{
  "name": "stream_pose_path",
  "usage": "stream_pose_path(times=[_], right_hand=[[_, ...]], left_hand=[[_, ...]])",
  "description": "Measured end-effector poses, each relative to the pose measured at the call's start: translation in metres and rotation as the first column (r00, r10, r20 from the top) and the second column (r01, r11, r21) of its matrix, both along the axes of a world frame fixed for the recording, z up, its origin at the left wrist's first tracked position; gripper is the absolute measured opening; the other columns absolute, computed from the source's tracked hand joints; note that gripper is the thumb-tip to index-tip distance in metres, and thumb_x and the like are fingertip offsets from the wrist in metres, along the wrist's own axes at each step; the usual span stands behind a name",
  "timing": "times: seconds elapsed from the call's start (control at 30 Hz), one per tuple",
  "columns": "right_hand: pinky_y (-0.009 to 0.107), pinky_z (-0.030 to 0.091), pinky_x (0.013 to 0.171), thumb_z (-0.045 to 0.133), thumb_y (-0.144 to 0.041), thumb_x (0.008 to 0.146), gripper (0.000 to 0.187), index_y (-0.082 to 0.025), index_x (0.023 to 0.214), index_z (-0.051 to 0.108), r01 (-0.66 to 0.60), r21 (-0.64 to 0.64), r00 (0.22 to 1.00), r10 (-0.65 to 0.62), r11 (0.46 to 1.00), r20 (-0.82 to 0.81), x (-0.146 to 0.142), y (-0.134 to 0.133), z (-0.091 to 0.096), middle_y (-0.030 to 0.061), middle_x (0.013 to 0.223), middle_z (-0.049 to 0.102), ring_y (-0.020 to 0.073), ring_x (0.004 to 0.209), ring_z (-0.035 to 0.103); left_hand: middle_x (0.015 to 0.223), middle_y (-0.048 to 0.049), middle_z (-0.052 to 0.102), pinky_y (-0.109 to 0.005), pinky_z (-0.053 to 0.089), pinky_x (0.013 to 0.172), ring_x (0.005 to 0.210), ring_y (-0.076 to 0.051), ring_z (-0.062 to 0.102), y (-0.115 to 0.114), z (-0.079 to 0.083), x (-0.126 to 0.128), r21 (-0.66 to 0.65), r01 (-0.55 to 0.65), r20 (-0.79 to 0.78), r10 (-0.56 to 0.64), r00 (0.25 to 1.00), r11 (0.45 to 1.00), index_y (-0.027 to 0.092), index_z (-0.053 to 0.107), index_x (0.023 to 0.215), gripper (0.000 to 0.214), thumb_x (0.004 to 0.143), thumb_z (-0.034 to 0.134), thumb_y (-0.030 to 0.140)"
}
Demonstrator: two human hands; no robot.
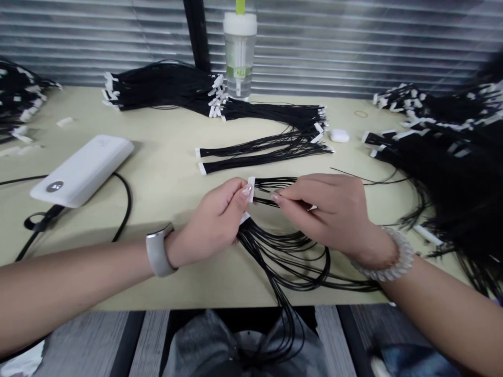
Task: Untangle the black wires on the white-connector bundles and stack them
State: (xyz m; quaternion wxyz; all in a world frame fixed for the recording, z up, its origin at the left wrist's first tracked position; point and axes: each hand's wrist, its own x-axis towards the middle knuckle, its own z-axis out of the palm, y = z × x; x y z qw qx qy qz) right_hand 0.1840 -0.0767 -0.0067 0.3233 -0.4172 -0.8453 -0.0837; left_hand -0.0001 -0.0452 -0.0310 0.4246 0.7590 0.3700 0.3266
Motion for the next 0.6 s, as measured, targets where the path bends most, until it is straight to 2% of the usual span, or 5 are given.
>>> stream_pose_path(times=[0.3, 0.6], right_hand=[[0.019, 0.034, 0.052, 0.053, -0.019, 0.08, 0.012, -0.016, 0.07, 0.06, -0.018, -0.136, 1.0, 0.015, 0.991, -0.026, -0.0006, 0.0029, 0.0, -0.0038, 0.06, 0.055, 0.0034, 0.054, 0.045], [0.018, 0.034, 0.051, 0.053, -0.018, 0.08, 0.012, -0.016, 0.07, 0.06, -0.021, -0.156, 0.999, 0.016, 0.988, -0.031, 0.0023, 0.0036, 0.0032, -0.0038, 0.059, 0.054, 0.0033, 0.053, 0.044]], left_hand=[[0.056, 0.0035, 0.039, -0.019, 0.034, 0.041, 0.045, -0.006, 0.038, -0.0006, 0.0007, -0.0002, -0.069, -0.005, 0.005, 0.005, 1.0, 0.998, 0.017, 0.038, 0.067, 0.035, 0.09, 0.03, 0.042], [0.055, 0.0037, 0.04, -0.018, 0.034, 0.039, 0.043, -0.005, 0.038, -0.0008, -0.0007, -0.0011, -0.083, 0.005, 0.022, -0.003, 1.0, 0.997, 0.017, 0.038, 0.067, 0.034, 0.09, 0.03, 0.041]])
